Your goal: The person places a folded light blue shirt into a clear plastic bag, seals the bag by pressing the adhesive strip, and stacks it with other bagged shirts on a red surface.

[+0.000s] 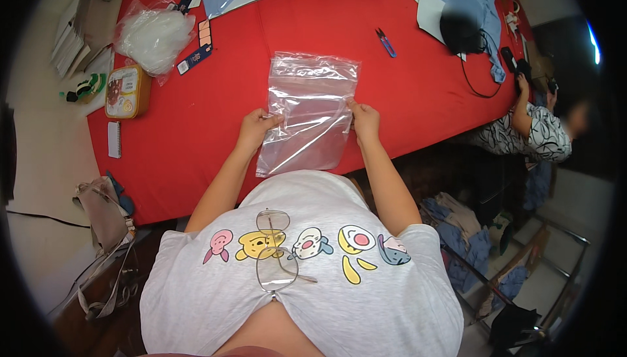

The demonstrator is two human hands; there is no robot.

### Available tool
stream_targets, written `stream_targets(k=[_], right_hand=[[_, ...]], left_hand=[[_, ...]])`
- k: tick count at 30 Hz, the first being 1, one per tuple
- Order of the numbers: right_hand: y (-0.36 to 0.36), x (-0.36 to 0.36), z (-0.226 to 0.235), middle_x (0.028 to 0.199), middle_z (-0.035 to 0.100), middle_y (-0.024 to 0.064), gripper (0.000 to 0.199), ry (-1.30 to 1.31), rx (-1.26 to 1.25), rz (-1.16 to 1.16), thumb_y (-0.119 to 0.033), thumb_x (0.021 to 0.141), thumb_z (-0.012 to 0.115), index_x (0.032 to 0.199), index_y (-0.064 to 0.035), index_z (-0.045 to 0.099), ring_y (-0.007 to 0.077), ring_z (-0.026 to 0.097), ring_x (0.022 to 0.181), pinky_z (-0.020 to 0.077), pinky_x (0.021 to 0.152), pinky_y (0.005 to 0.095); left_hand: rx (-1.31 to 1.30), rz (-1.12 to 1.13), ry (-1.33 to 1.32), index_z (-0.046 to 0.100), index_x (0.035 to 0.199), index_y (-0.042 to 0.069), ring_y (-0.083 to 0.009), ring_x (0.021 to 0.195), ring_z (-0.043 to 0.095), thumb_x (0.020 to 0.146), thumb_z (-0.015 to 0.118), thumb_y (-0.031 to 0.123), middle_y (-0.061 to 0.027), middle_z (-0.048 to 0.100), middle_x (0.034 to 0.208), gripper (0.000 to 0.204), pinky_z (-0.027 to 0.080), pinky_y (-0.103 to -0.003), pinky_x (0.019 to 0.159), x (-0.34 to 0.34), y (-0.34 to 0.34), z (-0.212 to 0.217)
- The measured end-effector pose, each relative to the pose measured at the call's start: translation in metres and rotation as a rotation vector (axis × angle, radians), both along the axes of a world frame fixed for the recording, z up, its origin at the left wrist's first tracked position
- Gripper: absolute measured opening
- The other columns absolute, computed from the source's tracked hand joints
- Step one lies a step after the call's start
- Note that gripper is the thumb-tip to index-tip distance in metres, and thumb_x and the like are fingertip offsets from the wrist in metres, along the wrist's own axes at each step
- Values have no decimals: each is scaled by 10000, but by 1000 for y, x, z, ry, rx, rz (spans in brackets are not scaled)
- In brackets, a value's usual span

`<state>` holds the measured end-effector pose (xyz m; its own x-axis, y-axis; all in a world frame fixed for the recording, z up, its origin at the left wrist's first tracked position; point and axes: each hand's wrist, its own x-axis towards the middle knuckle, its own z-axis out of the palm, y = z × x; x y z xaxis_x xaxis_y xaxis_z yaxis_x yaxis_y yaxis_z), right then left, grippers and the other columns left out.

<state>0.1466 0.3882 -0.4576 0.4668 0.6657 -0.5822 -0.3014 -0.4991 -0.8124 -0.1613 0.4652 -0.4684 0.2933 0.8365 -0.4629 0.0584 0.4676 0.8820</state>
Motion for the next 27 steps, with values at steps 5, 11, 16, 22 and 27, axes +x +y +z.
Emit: stream_targets(k=[5, 11, 16, 22, 27], right_hand=[[3, 9, -33, 781, 706, 90, 238, -582, 86, 120, -211, 1042, 684, 986, 15, 734, 161, 659, 717, 509, 665, 335], [1, 12, -2, 812, 715, 136, 209, -774, 96, 176, -155, 1063, 609, 1115, 10, 726, 204, 673, 724, 525, 682, 379], [11, 11, 15, 782, 660, 29, 181, -799, 96, 87, -162, 1077, 620, 1066, -7, 713, 94, 586, 692, 468, 639, 274], [18, 20, -6, 760, 645, -20, 157, -393, 222, 12, -135, 970, 781, 954, 8, 716, 56, 503, 635, 401, 577, 274], [22, 1, -19, 655, 565, -33, 269, -437, 197, 97, -163, 970, 794, 798, 28, 714, 62, 455, 627, 373, 571, 292]], left_hand=[[31, -61, 200, 676, 895, 15, -73, 727, 655, 956, 822, 152, -22, 710, 794, 209, 478, -248, 611, -4, 5, -6], [-161, -93, -71, 703, 1129, 35, -99, 856, 691, 1011, 746, 139, -23, 752, 980, 162, 554, -244, 769, -12, 2, 9], [-219, -43, -73, 715, 1138, 37, -138, 921, 726, 1015, 737, 143, -78, 766, 1064, 164, 613, -306, 828, -17, 7, 6], [-245, -9, -119, 726, 1153, 37, -129, 840, 703, 1059, 691, 272, -68, 744, 1019, 256, 596, -283, 779, -11, 18, 22], [-265, -66, -17, 729, 1220, 9, -123, 824, 674, 1063, 690, 327, -58, 736, 1012, 357, 541, -289, 725, -9, 29, -2]])
